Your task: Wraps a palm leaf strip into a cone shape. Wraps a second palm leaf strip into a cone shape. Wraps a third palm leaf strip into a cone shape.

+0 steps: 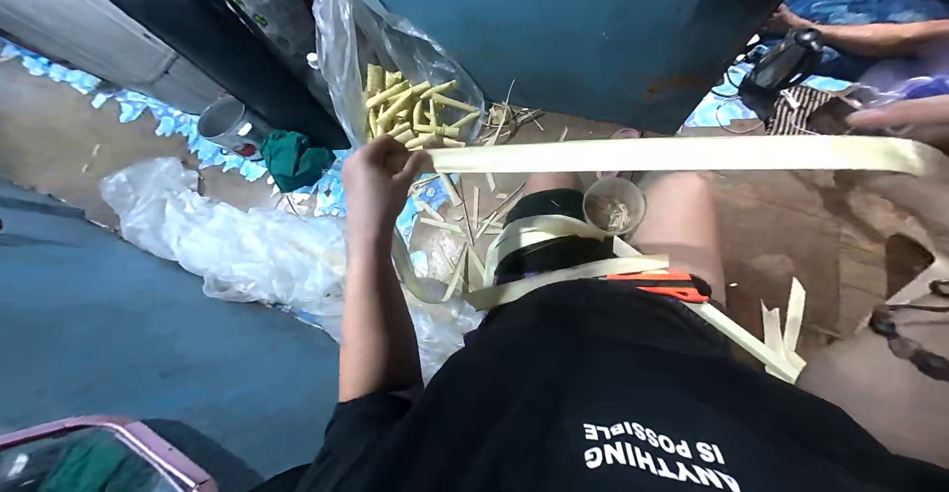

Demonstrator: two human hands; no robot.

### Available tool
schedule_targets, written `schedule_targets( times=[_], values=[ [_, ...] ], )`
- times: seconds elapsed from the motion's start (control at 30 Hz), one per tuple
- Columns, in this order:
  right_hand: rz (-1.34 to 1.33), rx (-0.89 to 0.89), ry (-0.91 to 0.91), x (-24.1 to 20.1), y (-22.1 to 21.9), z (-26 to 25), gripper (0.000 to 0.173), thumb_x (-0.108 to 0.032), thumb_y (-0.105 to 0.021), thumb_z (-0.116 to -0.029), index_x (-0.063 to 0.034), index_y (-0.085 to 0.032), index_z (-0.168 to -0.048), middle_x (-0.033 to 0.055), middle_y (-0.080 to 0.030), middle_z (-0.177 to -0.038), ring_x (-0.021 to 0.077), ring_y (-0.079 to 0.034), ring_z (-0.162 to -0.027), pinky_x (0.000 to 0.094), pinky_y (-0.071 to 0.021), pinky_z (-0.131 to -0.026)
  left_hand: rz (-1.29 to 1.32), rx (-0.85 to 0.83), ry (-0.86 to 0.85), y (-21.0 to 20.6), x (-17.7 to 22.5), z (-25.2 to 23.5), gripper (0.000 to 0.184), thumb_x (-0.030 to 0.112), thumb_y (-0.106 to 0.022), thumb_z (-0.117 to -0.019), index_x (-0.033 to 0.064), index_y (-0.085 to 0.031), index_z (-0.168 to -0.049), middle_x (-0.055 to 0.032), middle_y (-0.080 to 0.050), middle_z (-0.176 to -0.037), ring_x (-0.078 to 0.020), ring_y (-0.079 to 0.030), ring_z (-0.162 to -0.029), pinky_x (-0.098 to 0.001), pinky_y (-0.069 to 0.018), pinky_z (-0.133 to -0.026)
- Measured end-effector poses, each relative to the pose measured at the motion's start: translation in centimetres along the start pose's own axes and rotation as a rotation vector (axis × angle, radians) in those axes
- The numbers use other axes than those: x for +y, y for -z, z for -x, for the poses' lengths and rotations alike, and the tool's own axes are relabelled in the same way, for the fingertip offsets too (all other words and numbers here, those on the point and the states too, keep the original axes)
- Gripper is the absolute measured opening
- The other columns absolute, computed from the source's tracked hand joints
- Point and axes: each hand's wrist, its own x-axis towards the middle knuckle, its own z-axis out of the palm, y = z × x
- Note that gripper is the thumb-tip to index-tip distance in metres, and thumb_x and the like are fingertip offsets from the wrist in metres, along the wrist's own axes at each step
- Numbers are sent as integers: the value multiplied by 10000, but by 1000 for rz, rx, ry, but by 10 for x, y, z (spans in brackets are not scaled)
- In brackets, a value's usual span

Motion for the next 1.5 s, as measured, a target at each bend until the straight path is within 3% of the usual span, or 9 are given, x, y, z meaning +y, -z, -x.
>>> schedule_targets(
  times=[0.07,0.13,0.27,0.37,0.53,0.73,0.9,1.03,1.5],
  values=[
    [194,-12,5,4,-24,-3,280,-51,-686,-908,6,-698,-1182,214,-702,-1084,327,-684,-935,522,-552,-842,-30,101,8,-19,9,8,476,234,-774,-899,-7,-647,-1289,-318,-590,-1293,-526,-533,-1227,-727,-374,-1011],
    [229,-79,52,-12,-60,-8,217,-37,-721,-879,31,-735,-1085,257,-708,-1030,431,-692,-923,632,-535,-814,61,136,-228,-43,49,35,633,348,-758,-913,25,-558,-1419,-254,-510,-1463,-448,-456,-1373,-641,-338,-1125],
    [211,-300,183,-25,-118,-3,287,-87,-780,-824,-101,-789,-1111,138,-733,-1047,362,-703,-973,590,-565,-812,157,-64,-769,-103,112,78,200,215,-718,-937,114,-757,-1105,-81,-739,-1166,-269,-660,-1192,-503,-475,-1075],
    [291,-272,167,-22,-108,-7,204,-82,-698,-937,-103,-793,-1117,152,-732,-1065,386,-707,-896,610,-557,-747,89,-308,-510,-114,91,56,159,109,-614,-996,74,-763,-1039,-113,-753,-952,-306,-733,-923,-551,-571,-842],
    [253,-251,211,-29,-118,-5,147,-81,-696,-920,-109,-817,-998,115,-762,-935,342,-724,-867,576,-553,-745,317,-344,-552,-111,115,69,198,136,-691,-960,68,-738,-1139,-79,-754,-1070,-218,-736,-973,-455,-605,-864],
    [-203,-143,164,-23,-114,2,78,-186,-782,-885,-155,-804,-953,-22,-754,-925,46,-691,-780,244,-580,-697,639,-273,-549,-101,122,64,120,51,-655,-967,-32,-728,-1013,-101,-742,-918,-128,-725,-814,-313,-621,-786],
    [-840,101,134,-54,-146,-5,344,61,-747,-868,-1,-657,-1194,35,-716,-1084,82,-704,-889,227,-617,-774,1228,-287,-262,-83,151,73,80,6,-614,-986,-21,-670,-1037,-18,-710,-841,-77,-688,-717,-271,-612,-665],
    [-563,329,468,-52,-155,-12,123,45,-752,-864,26,-766,-986,103,-676,-1021,110,-669,-950,233,-586,-833,1375,-442,-209,-73,147,80,197,180,-598,-1029,53,-692,-1147,36,-725,-939,-48,-687,-806,-246,-592,-729],
    [-560,90,280,-58,-144,-8,118,-28,-735,-912,51,-738,-1000,70,-704,-946,60,-678,-839,198,-591,-751,987,-170,-456,-73,146,79,76,27,-643,-949,-48,-653,-956,-41,-697,-805,-37,-660,-685,-216,-578,-630]
  ],
)
